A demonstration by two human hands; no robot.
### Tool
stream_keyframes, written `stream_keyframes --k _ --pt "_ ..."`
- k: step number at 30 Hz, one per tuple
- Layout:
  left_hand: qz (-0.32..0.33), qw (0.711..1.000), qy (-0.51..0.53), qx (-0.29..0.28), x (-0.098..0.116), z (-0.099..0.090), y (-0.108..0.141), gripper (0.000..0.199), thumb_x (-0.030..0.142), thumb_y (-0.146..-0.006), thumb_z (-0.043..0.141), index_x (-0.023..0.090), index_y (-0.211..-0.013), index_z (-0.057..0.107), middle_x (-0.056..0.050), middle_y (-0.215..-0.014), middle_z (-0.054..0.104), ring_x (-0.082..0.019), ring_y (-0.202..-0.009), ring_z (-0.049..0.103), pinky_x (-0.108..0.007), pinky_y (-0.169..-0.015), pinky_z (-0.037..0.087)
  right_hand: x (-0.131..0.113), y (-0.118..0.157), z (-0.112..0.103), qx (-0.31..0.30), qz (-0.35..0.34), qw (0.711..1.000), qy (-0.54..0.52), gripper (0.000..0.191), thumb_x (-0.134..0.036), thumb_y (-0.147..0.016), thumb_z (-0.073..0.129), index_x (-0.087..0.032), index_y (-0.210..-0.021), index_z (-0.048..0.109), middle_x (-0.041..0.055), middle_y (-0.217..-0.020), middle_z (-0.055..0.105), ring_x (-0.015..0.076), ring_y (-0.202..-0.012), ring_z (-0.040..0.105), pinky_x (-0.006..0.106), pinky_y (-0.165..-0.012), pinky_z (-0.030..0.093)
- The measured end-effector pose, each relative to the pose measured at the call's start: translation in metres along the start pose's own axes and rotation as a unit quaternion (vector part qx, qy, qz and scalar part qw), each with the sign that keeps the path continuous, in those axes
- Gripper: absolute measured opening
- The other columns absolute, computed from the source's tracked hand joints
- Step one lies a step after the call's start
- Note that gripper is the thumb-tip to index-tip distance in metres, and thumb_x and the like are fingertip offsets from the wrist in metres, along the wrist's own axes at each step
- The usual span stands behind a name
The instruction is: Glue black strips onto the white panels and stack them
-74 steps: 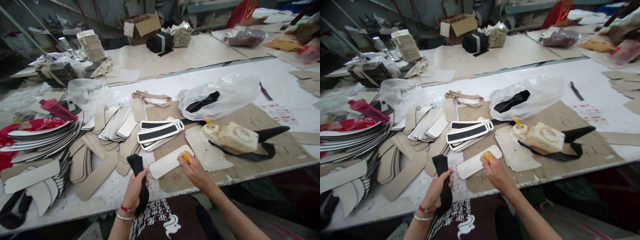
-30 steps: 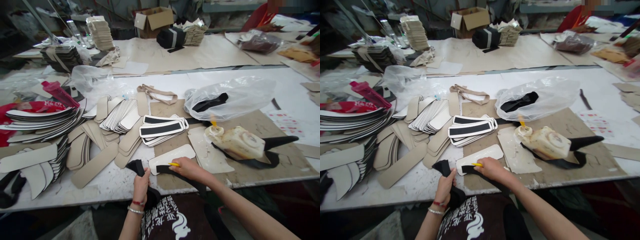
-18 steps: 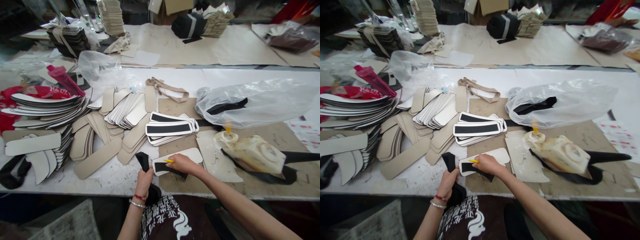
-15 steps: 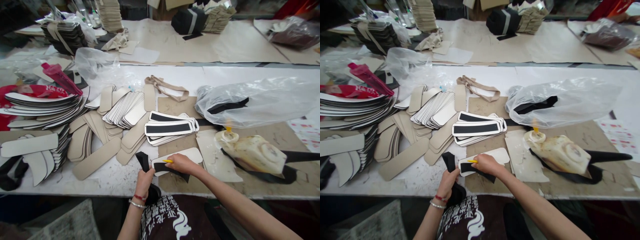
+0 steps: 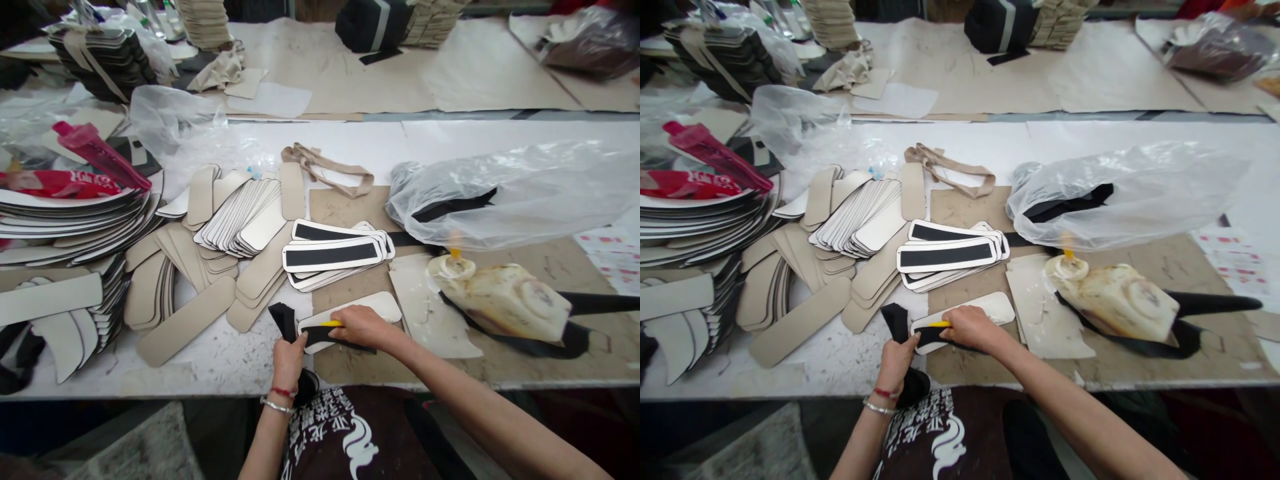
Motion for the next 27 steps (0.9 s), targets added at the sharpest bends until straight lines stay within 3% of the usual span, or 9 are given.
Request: stream_keyframes --k 4,10,17,27 --pt "-0.008 1.0 -0.005 0.006 -0.001 -0.002 -0.001 0.028 0.039 -0.059 0.06 0.011 -0.052 0.06 0.002 -0.035 0.042 -0.013 -0.042 0.042 -0.024 -0.041 0.031 0.034 0.03 -0.007 0.013 0.036 0.999 0.009 0.019 -0.035 -0.074 0.052 -0.02 -0.079 0.062 0.0065 -0.082 0.064 0.02 -0.077 0.057 0.024 -0.058 0.033" --pt "-0.009 0.999 -0.05 0.001 -0.003 -0.002 -0.003 0.037 0.045 -0.058 0.059 0.014 -0.039 0.051 0.002 -0.032 0.04 -0.011 -0.037 0.035 -0.025 -0.039 0.029 0.087 0.061 -0.012 0.078 0.175 0.981 -0.039 0.026 -0.036 -0.082 0.041 -0.017 -0.085 0.058 0.0068 -0.088 0.06 0.0163 -0.08 0.055 0.022 -0.065 0.034" --pt "-0.008 0.995 -0.102 -0.007 -0.009 0.002 -0.009 0.042 0.049 -0.059 0.057 0.014 -0.037 0.048 -0.002 -0.035 0.044 -0.012 -0.038 0.039 -0.027 -0.041 0.03 0.089 0.045 0.002 0.152 0.28 0.948 -0.003 0.03 -0.043 -0.085 0.037 -0.02 -0.096 0.054 0.0059 -0.093 0.061 0.0192 -0.087 0.056 0.024 -0.066 0.036" --pt "-0.009 0.988 -0.151 0.002 -0.007 0.005 -0.008 0.042 0.052 -0.061 0.053 0.011 -0.055 0.059 -0.004 -0.041 0.05 -0.019 -0.045 0.048 -0.03 -0.044 0.034 0.102 0.033 0.011 0.126 0.28 0.952 0.006 0.032 -0.045 -0.085 0.037 -0.02 -0.098 0.052 0.0081 -0.093 0.062 0.0219 -0.088 0.057 0.027 -0.066 0.039"
Point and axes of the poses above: each hand's wrist, its own y-axis away from the middle knuckle, its own z-axis out of the palm, x = y × z, the point moved 2 cm from there along -y, towards the middle knuckle
